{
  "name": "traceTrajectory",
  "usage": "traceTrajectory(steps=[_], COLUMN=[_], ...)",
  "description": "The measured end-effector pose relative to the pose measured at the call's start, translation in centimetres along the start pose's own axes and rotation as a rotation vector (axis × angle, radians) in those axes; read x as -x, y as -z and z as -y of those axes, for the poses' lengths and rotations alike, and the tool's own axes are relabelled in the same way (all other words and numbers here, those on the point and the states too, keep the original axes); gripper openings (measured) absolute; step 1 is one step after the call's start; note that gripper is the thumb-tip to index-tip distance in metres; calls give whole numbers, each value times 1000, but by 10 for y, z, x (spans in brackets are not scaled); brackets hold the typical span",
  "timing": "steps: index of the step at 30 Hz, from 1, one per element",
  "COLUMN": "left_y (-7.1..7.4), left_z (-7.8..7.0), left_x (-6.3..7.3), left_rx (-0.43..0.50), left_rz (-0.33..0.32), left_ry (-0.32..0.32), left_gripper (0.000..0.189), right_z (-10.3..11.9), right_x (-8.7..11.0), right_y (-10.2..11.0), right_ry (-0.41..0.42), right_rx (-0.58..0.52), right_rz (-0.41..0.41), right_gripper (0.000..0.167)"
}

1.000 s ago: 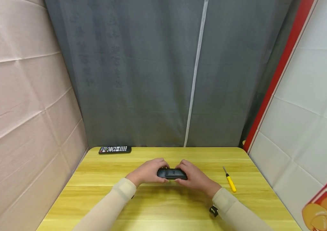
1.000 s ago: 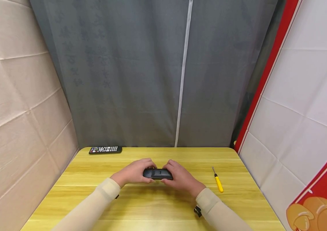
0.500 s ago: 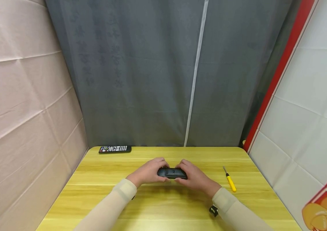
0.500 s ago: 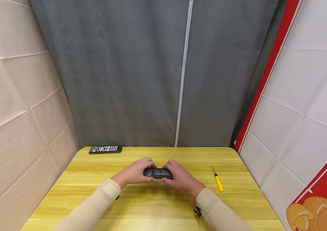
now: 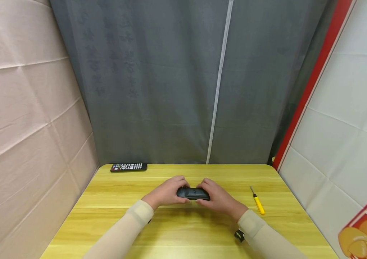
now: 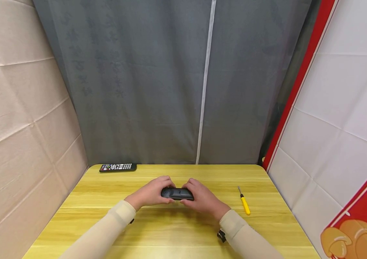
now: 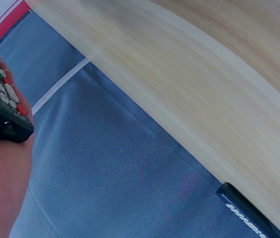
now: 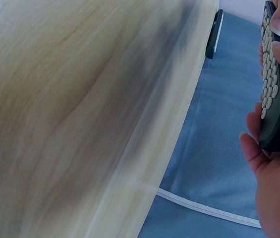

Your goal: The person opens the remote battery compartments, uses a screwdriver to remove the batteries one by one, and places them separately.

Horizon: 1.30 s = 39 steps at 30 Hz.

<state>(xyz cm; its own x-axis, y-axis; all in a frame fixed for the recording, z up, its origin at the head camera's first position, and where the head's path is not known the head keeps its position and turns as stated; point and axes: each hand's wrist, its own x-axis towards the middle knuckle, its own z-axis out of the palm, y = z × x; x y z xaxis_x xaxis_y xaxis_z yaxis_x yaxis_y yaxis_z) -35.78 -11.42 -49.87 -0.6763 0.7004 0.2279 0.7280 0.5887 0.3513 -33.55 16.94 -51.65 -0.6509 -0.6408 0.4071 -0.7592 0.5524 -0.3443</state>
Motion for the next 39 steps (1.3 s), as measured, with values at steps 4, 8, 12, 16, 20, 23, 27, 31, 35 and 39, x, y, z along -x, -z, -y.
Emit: traceTrajectory(steps=[4, 8, 12, 16, 20, 23, 27, 31, 35, 39], left_y=[0, 0, 1, 1, 0, -1, 0, 0, 0, 0], left_z=[0, 1, 1, 2, 4, 4, 4, 4, 4, 4], left_x=[0, 0, -1, -2, -2, -2, -1, -1, -1, 0], left_rx=[1, -6, -7, -14, -23, -24, -17, -14, -14, -17], left_rz=[-1, 0, -7, -12, -9, -7, -8, -11, -13, -14], left_ry=[-2, -1, -11, -20, -16, -11, -6, -5, -7, -9], left_gripper=[39, 39, 39, 39, 39, 38, 37, 37, 37, 36], right_z=[0, 0, 0, 0, -1, -2, -1, -1, -1, -1], right_x=[0, -1, -2, -2, -3, -4, -4, -4, -5, -6], right_y=[0, 0, 0, 0, 0, 0, 0, 0, 0, 0], right_ry=[0, -7, -13, -19, -22, -13, 10, 53, 99, 120], right_rx=[1, 5, 7, 7, 5, 5, 0, -19, -46, -67], right_rz=[2, 8, 9, 13, 19, 17, 2, -21, -33, -22], right_gripper=[37, 38, 37, 37, 37, 39, 42, 42, 40, 38])
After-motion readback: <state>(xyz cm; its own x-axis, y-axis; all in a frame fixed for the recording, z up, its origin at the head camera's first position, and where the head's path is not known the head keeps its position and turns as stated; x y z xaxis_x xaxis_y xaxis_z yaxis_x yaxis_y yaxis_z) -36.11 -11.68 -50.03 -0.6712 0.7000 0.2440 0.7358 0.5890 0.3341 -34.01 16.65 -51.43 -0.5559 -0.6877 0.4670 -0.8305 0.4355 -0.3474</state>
